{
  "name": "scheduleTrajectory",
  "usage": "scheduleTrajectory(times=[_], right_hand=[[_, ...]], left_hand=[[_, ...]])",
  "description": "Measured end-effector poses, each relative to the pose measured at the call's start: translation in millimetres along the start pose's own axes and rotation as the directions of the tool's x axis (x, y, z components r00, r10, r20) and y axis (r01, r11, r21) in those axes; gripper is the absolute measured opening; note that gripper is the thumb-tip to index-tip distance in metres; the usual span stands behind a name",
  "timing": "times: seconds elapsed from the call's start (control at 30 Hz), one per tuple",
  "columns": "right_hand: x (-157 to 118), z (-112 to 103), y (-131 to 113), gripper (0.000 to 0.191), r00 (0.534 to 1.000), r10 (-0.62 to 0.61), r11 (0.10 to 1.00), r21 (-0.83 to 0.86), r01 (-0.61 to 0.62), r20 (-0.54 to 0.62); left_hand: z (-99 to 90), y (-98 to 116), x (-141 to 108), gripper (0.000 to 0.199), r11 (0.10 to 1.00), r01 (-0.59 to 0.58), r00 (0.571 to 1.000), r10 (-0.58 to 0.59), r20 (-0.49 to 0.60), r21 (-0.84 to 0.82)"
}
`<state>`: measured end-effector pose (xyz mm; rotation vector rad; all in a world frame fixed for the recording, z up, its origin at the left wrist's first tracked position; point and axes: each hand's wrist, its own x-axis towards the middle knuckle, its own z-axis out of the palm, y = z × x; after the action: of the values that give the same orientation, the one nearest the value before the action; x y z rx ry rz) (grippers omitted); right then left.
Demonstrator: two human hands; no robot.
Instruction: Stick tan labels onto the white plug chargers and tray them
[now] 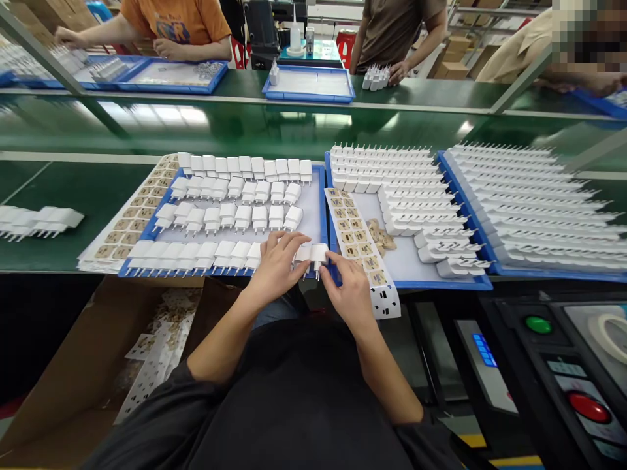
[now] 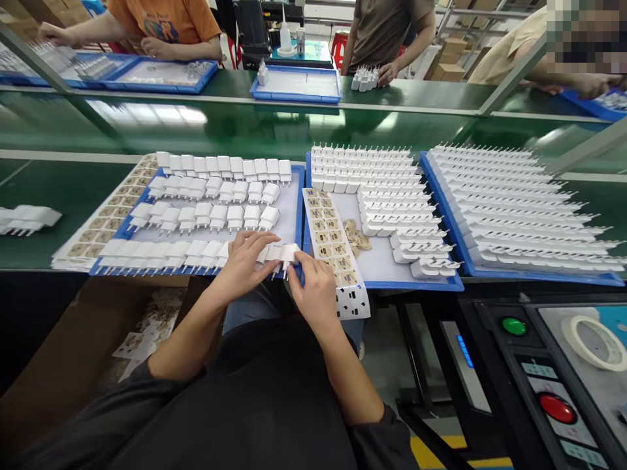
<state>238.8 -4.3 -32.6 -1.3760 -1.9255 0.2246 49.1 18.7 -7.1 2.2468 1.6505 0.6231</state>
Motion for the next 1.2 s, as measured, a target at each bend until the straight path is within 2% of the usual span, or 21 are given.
scheduleTrajectory(times=[0.37, 0.6, 0.77, 0.93, 1.2], right_hand=[[4.8, 4.0, 10.4, 0.032, 0.999, 0.033, 0.996, 0.085, -0.033, 0.000], [12.6, 6.8, 13.8, 0.039, 1.000, -0.008, 1.000, 0.015, 0.008, 0.009], [19.9, 7.2, 16.6, 0.048, 1.000, -0.024, 0.999, -0.034, 0.024, 0.000], [24.1, 11.8, 21.3, 0.052, 1.000, -0.013, 1.000, -0.012, 0.013, -0.014], [28.4, 10.5, 20.0, 0.049, 1.000, 0.009, 1.000, 0.030, -0.010, 0.016]], left_hand=[[7.7, -1.3, -3.5, 0.045, 0.998, 0.056, 0.998, -0.057, -0.017, -0.019], [6.9, 4.4, -1.9, 0.043, 0.994, 0.107, 0.994, -0.107, -0.001, -0.033], [6.8, 6.2, -1.1, 0.043, 0.994, 0.100, 0.995, -0.100, 0.001, -0.045], [10.8, 4.9, 1.5, 0.042, 0.993, 0.095, 0.995, -0.097, -0.023, -0.065], [8.0, 6.3, 0.4, 0.048, 0.993, 0.112, 0.993, -0.113, -0.027, -0.042]])
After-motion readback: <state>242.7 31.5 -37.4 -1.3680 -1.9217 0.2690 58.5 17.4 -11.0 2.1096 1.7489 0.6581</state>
